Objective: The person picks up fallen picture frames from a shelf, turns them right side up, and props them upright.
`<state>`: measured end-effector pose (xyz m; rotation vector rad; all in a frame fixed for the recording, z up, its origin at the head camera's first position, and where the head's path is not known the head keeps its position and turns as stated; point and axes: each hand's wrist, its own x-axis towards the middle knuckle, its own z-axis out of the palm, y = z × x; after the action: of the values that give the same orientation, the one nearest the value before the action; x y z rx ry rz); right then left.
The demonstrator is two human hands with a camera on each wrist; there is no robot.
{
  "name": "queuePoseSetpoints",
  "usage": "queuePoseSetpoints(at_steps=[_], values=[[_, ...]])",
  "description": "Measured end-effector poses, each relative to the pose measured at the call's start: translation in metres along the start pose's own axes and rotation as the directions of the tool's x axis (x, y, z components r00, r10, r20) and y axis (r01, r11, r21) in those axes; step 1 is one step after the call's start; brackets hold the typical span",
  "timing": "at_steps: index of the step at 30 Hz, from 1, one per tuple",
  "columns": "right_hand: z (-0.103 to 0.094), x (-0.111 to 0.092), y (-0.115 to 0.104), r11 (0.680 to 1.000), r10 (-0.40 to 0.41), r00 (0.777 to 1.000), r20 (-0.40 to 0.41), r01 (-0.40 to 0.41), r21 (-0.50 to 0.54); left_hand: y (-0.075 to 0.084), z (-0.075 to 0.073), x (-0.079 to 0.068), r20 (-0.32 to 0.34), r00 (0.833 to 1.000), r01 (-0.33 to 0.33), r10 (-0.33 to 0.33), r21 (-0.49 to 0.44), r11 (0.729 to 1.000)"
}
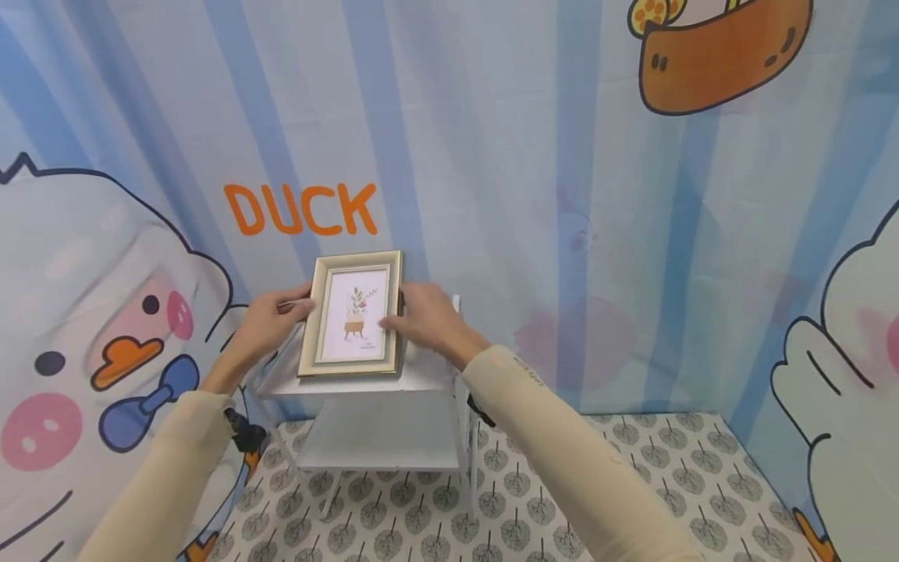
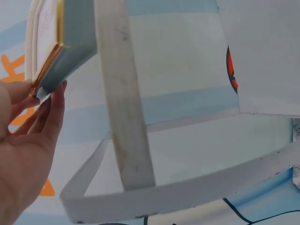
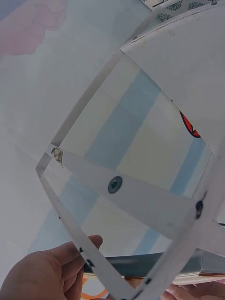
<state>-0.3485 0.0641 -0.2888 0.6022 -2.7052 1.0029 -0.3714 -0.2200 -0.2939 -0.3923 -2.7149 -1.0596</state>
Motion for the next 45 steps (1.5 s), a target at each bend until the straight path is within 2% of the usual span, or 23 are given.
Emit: queuePoseSetpoints(at_steps=[4,9,17,24,30,33,38,42,45], values=[[0.002,-0.001,0.000,0.999,-0.039,0.999,-0.030,0.040,0.037,-0.003,-0.005,-0.003,-0.006,1.000,-0.031,0.031,-0.013,0.999],[-0.004,-0.003,0.002,0.998,-0.050,0.994,-0.099,0.054,0.044,0.002,-0.006,-0.001,-0.070,0.995,-0.076,0.074,-0.036,0.996],[-0.012,-0.007,0.001,0.988,-0.094,0.966,-0.241,0.119,0.094,0.013,-0.005,-0.008,-0.165,0.976,-0.162,0.142,-0.116,0.980],[-0.015,-0.011,0.001,0.978,-0.080,0.952,-0.297,0.132,0.161,0.020,0.000,-0.010,-0.234,0.955,-0.217,0.184,-0.121,0.969],[-0.019,-0.017,0.000,0.972,-0.032,0.946,-0.322,0.104,0.209,0.022,0.002,-0.015,-0.274,0.940,-0.252,0.201,-0.163,0.954],[-0.020,-0.021,-0.001,0.973,-0.035,0.946,-0.324,0.106,0.203,0.022,0.001,-0.018,-0.275,0.942,-0.247,0.190,-0.189,0.950],[-0.020,-0.026,-0.003,0.968,-0.065,0.948,-0.312,0.136,0.212,0.019,-0.002,-0.025,-0.251,0.955,-0.216,0.157,-0.225,0.950],[-0.022,-0.030,-0.005,0.969,-0.086,0.945,-0.316,0.152,0.193,0.016,-0.008,-0.028,-0.187,0.968,-0.206,0.168,-0.209,0.956],[-0.023,-0.032,-0.006,0.970,-0.098,0.941,-0.324,0.163,0.181,0.015,-0.012,-0.028,-0.140,0.971,-0.216,0.193,-0.173,0.961]])
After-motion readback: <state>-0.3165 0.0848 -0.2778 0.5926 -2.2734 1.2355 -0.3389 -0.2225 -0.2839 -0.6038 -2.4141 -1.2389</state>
